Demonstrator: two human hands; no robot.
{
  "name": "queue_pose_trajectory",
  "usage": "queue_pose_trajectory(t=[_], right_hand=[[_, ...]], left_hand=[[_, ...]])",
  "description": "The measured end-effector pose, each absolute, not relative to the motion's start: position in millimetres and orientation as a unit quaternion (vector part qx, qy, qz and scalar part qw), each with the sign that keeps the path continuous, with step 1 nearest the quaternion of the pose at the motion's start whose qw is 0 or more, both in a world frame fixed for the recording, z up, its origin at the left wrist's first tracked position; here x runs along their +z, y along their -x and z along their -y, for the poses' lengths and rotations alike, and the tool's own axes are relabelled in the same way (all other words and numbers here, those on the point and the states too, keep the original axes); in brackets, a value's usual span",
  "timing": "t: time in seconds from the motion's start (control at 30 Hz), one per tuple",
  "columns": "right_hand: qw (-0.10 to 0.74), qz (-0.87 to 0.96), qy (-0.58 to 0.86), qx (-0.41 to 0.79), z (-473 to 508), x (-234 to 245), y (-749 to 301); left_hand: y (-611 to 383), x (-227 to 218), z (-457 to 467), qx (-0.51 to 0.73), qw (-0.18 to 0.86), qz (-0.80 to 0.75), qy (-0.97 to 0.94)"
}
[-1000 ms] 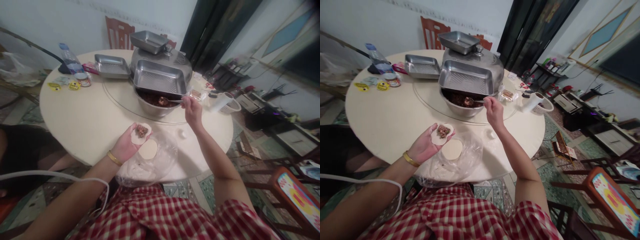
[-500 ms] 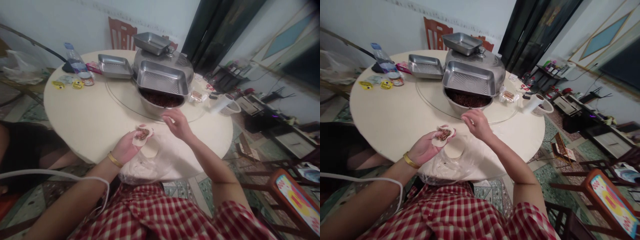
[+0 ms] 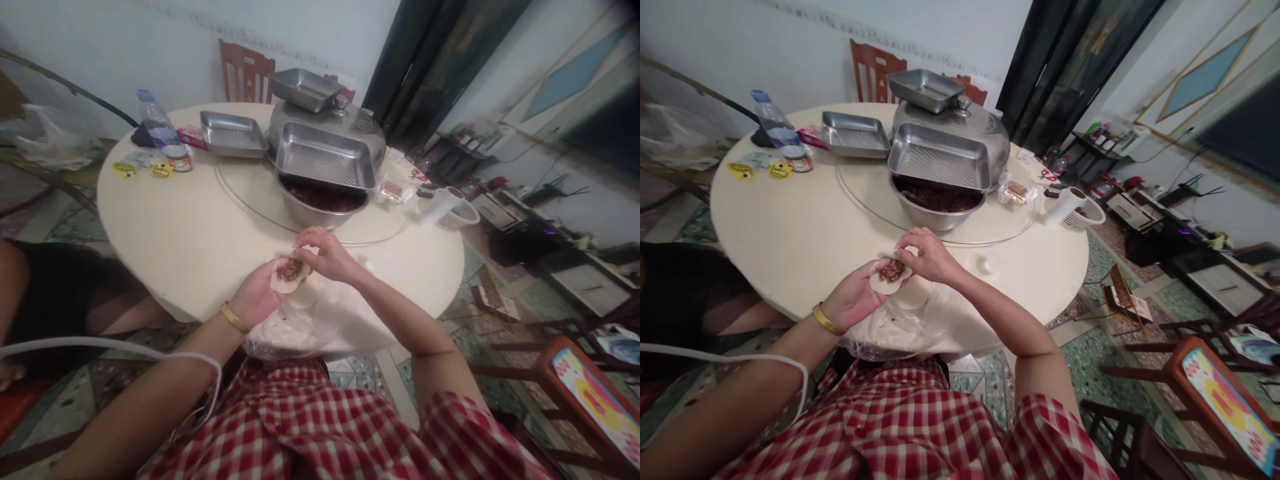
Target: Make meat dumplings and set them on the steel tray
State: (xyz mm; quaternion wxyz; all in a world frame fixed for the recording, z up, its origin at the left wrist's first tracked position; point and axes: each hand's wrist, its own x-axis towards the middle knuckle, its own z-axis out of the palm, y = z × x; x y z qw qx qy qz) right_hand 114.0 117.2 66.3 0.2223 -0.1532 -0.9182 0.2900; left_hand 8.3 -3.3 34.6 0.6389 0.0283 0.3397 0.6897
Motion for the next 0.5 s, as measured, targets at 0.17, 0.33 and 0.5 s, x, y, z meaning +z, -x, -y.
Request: queue_pose_trajectory(t=[0.17,0.33,0.5], right_hand=[[0.229,0.902,0.176,0.322,-118.5,62.2,-113.9],[0.236,0.884,0.216,0.340,-121.9,56.9,-116.4],[0.250,0.877,0.227,0.342,-123.9,49.3,-119.8]], left_hand=[[-7.6,35.3,4.9,0.676,0.652,-0.342,-0.025],[-9.1,40.1,4.1,0.693,0.643,-0.322,-0.042],[-11.7,37.8,0.5,0.693,0.639,-0.331,-0.039]])
